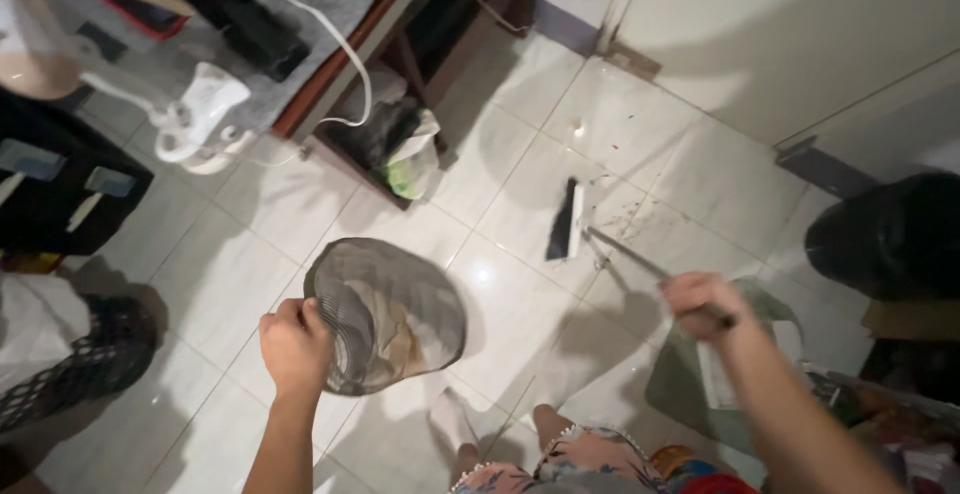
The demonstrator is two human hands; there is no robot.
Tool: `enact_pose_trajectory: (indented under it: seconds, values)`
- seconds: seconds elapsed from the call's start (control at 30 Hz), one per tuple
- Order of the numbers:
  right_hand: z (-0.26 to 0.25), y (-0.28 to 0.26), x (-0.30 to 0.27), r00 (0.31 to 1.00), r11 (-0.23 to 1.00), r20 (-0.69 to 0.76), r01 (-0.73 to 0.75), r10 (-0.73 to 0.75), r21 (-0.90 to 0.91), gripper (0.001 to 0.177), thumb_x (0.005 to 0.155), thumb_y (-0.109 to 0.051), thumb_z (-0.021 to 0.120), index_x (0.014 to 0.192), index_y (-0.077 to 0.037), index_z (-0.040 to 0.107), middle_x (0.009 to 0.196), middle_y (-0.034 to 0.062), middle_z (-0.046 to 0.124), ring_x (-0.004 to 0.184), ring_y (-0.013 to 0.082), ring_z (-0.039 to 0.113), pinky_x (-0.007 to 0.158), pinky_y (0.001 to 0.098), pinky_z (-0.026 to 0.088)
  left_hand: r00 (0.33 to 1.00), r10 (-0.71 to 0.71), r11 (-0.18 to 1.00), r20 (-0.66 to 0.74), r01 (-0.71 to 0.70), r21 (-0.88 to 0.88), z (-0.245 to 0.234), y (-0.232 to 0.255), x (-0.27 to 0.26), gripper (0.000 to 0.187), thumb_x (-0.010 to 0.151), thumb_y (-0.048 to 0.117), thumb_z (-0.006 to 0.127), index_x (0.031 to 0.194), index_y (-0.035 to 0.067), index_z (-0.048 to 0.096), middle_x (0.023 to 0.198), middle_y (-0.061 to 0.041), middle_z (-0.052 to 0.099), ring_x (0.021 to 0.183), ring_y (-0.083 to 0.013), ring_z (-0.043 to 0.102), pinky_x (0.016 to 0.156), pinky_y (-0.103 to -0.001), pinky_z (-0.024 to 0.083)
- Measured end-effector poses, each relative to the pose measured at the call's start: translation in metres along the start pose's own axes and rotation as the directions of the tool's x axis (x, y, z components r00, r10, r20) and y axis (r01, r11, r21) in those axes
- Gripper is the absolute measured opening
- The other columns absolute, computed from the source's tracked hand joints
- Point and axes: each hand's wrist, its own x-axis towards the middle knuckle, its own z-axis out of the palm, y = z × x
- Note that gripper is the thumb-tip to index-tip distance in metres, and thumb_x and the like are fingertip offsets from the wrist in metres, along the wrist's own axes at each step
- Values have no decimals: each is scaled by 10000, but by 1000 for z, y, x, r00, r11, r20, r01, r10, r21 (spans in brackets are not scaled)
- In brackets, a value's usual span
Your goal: The person sweeps the floor using a squeegee broom and a dustpan, moving debris from under a table and around a doorway into the pan, and moves a chair aside to reach more area.
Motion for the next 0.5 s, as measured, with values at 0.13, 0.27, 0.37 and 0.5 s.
enact_pose_trajectory:
  seconds: [0.13, 0.27, 0.37, 0.5]
  values:
    - [53, 71, -36, 975, 979, 135, -188, 177, 75, 105, 960, -79, 566, 857, -62, 557, 673, -26, 460, 510, 125, 445, 422, 288, 377, 998, 64, 998, 3, -64, -26, 17, 38, 6, 219, 1005, 198, 635, 941, 16, 739, 766, -175, 695, 918, -374, 600, 825, -475, 500]
    - [103, 112, 0, 951, 947, 209, -267, 229, 180, 175, 987, -76, 529, 812, -68, 545, 574, -59, 399, 403, 103, 379, 333, 270, 317, 992, 128, 992, 2, -128, -16, 29, 79, 13, 211, 993, 213, 648, 935, 31, 739, 790, -176, 680, 918, -367, 604, 799, -479, 505]
    - [97, 86, 75, 586, 794, 737, -598, 337, 112, 278, 1062, -103, 495, 787, -142, 510, 599, -25, 423, 483, 121, 441, 428, 264, 406, 981, 194, 981, 26, -194, 4, 36, 102, 12, 213, 990, 218, 655, 907, 37, 730, 805, -167, 682, 919, -362, 607, 791, -483, 508]
    - [12, 28, 116, 762, 814, 647, -399, 37, 423, 88, 1003, -98, 487, 924, -83, 524, 729, -2, 481, 618, 110, 486, 557, 241, 452, 966, 252, 967, 63, -253, 9, 47, 127, 12, 207, 967, 221, 669, 876, 40, 711, 810, -151, 688, 906, -364, 607, 763, -486, 507]
